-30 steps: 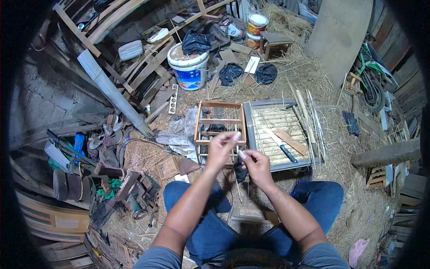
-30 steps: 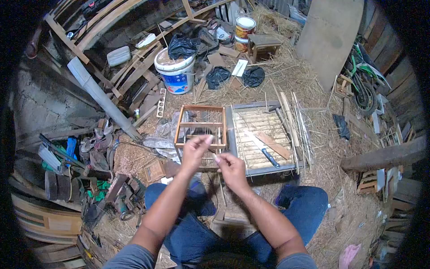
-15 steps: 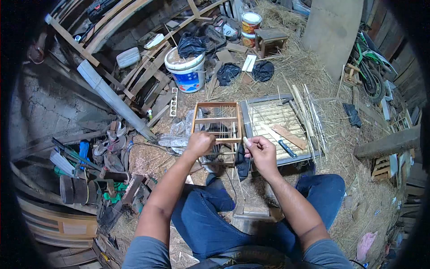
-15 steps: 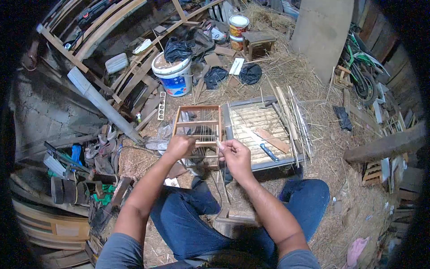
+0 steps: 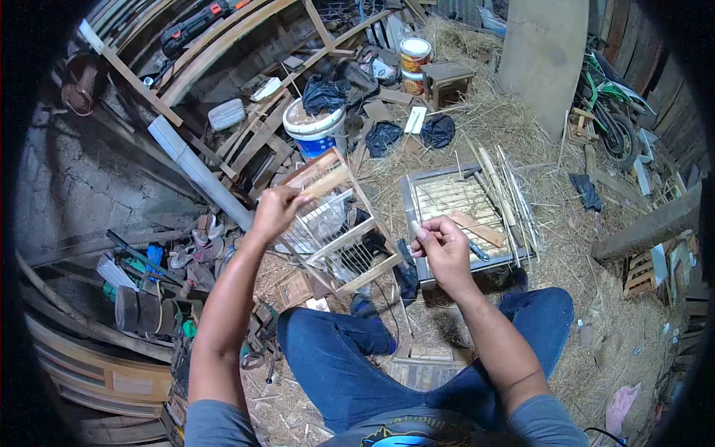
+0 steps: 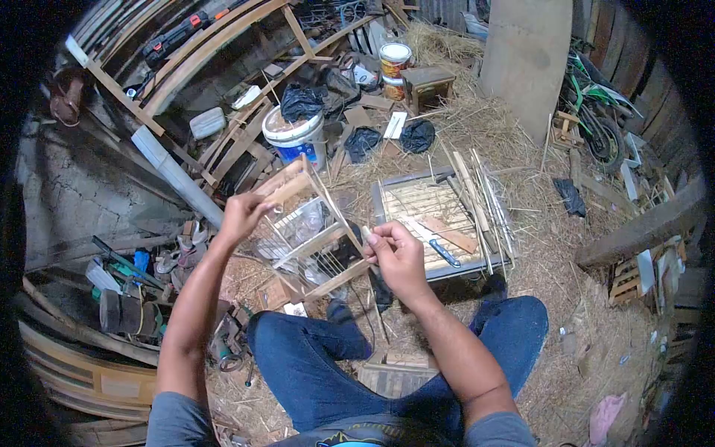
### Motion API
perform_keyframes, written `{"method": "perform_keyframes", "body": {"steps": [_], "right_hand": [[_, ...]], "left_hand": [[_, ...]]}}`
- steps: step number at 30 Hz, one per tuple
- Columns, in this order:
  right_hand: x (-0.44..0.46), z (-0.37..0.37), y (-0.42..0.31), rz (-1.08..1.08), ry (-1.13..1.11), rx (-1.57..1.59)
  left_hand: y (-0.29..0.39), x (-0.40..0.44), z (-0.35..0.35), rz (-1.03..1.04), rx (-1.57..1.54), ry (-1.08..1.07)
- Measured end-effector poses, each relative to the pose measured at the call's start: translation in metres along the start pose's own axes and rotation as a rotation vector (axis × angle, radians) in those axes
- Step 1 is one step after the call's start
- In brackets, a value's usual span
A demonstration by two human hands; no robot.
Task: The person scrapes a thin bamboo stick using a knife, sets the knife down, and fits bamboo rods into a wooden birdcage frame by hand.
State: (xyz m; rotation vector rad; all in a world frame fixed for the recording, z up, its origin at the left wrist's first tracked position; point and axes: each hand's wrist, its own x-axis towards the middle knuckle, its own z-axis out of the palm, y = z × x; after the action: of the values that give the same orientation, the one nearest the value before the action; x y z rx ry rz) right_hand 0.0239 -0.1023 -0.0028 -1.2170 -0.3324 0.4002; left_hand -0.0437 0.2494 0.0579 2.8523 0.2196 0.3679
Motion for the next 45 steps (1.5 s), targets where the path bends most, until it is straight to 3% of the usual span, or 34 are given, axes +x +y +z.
{"method": "perform_keyframes", "body": {"steps": [3,4,12,15,19,20,24,29,31,37,45], "right_hand": [[-0.007,-0.001,-0.022,-0.057,-0.024,-0.023],[-0.009,0.001,-0.029,-0.079,-0.023,-0.009],[-0.018,-0.004,-0.077,-0.475,0.073,-0.353],[-0.026,-0.018,-0.106,-0.603,0.110,-0.489],[-0.042,-0.044,-0.145,-0.608,0.170,-0.603],[-0.048,-0.051,-0.153,-0.526,0.161,-0.616],[-0.060,-0.076,-0.172,-0.643,0.157,-0.835],[-0.075,-0.102,-0.167,-0.553,0.112,-0.968],[-0.079,-0.107,-0.165,-0.478,0.115,-0.955],[-0.077,-0.128,-0.154,-0.445,0.078,-1.160],[-0.066,-0.159,-0.134,-0.399,0.038,-1.220]], "left_hand": [[0.013,-0.005,-0.036,-0.079,-0.191,0.114],[0.031,-0.008,-0.053,-0.218,-0.261,0.101],[0.093,-0.005,-0.108,-0.129,-0.494,0.341],[0.121,-0.003,-0.114,-0.179,-0.571,0.324],[0.133,0.008,-0.091,-0.162,-0.862,0.300],[0.139,0.008,-0.086,-0.195,-0.921,0.247],[0.147,0.017,-0.040,-0.212,-1.000,0.178],[0.145,0.018,0.032,-0.320,-1.199,0.045],[0.169,0.014,0.029,-0.427,-1.138,-0.021],[0.150,0.027,0.071,-0.522,-1.022,-0.183],[0.133,0.041,0.119,-0.510,-1.100,-0.234]]}}
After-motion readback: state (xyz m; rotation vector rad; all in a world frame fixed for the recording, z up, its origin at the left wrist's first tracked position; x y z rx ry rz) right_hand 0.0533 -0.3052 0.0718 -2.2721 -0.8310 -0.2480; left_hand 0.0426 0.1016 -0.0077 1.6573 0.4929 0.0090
